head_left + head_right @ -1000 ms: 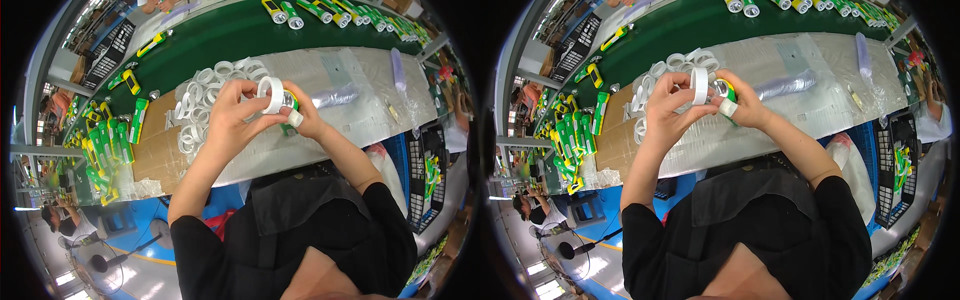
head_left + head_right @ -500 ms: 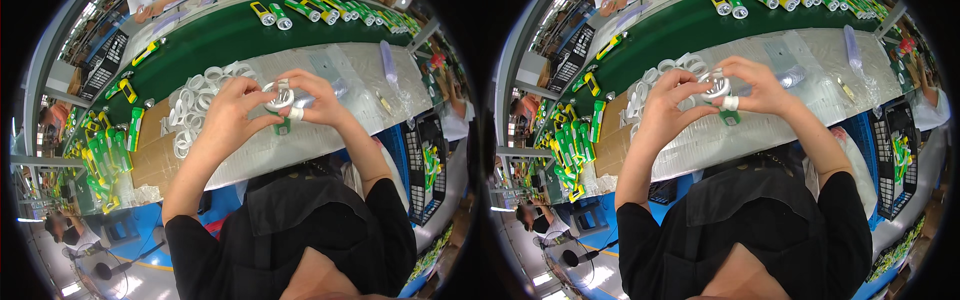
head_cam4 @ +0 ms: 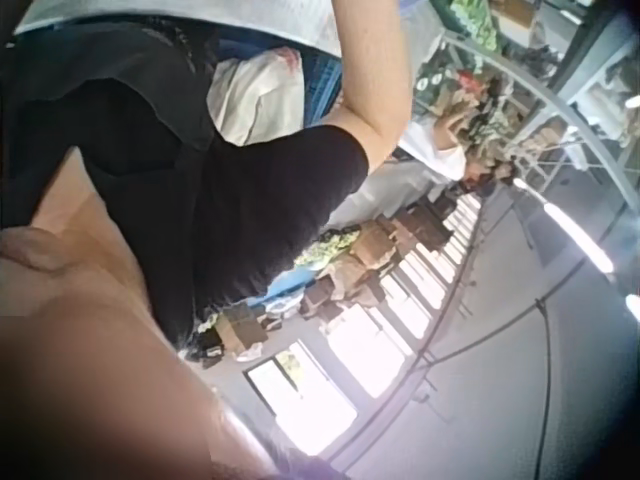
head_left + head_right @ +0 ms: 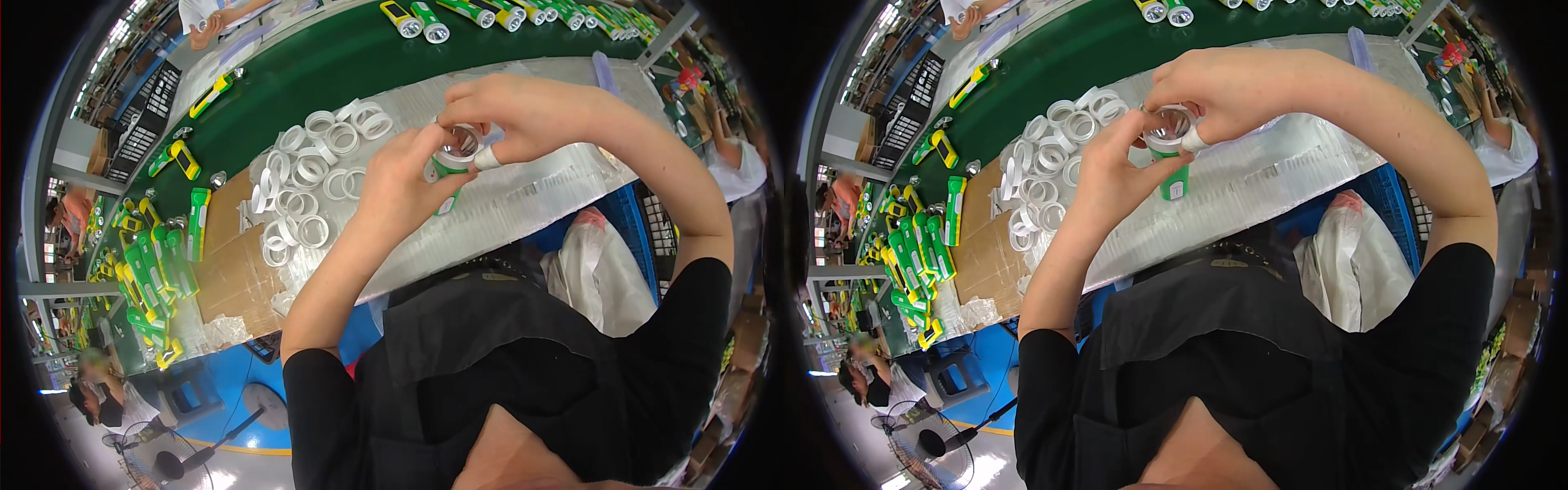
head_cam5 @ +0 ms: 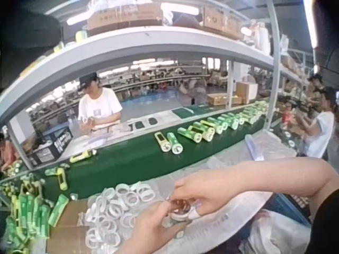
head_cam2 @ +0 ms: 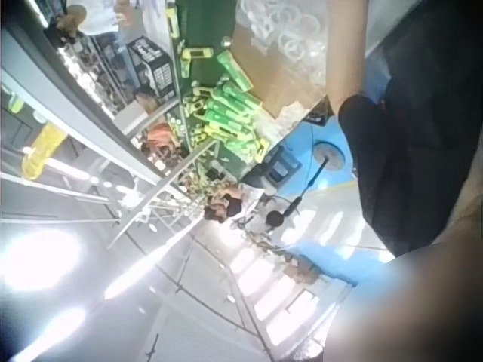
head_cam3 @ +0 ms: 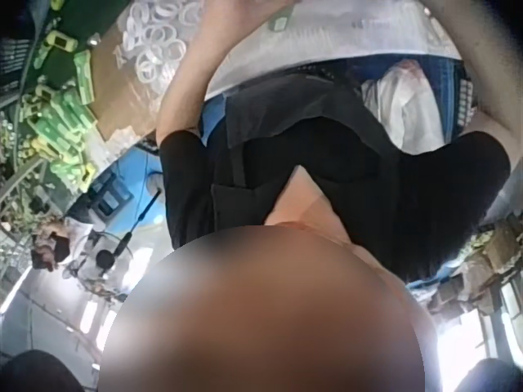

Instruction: Assembling plastic flashlights by attaching lenses and rings to the bodies.

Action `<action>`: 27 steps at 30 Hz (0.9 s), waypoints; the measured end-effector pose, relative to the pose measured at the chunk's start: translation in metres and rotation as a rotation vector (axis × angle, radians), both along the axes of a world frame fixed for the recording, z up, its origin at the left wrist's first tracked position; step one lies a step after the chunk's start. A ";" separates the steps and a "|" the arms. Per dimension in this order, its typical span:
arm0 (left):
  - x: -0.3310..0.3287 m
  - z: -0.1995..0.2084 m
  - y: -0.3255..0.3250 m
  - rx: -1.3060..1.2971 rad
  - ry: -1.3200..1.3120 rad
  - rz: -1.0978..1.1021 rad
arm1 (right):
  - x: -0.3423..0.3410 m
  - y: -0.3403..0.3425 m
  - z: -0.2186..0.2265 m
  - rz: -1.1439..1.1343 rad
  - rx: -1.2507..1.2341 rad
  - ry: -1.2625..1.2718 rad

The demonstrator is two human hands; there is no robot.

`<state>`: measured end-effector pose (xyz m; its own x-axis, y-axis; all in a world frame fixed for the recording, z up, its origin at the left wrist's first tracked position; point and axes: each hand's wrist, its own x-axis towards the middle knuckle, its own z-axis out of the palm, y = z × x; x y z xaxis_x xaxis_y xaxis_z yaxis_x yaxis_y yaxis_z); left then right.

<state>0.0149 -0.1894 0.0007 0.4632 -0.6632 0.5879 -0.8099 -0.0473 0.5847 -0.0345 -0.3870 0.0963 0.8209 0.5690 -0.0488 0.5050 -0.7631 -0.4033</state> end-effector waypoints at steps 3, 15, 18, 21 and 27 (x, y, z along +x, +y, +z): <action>0.002 0.001 -0.001 0.033 0.028 0.000 | 0.003 0.001 0.004 -0.008 -0.023 0.000; 0.008 -0.011 -0.004 -0.057 -0.007 0.023 | 0.004 0.002 -0.028 -0.111 0.141 -0.137; 0.012 -0.011 -0.008 -0.075 -0.003 0.015 | 0.007 0.023 -0.019 -0.513 -0.324 -0.027; 0.010 -0.011 -0.009 -0.091 -0.035 0.017 | 0.003 0.011 -0.016 -0.394 -0.101 -0.166; 0.012 -0.012 -0.011 -0.078 -0.044 0.001 | -0.004 0.012 -0.030 -0.390 -0.064 -0.220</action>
<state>0.0271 -0.2002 -0.0109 0.4364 -0.6142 0.6575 -0.8349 -0.0040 0.5505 -0.0382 -0.3754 0.0664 0.9682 0.2163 0.1260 0.2429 -0.9335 -0.2638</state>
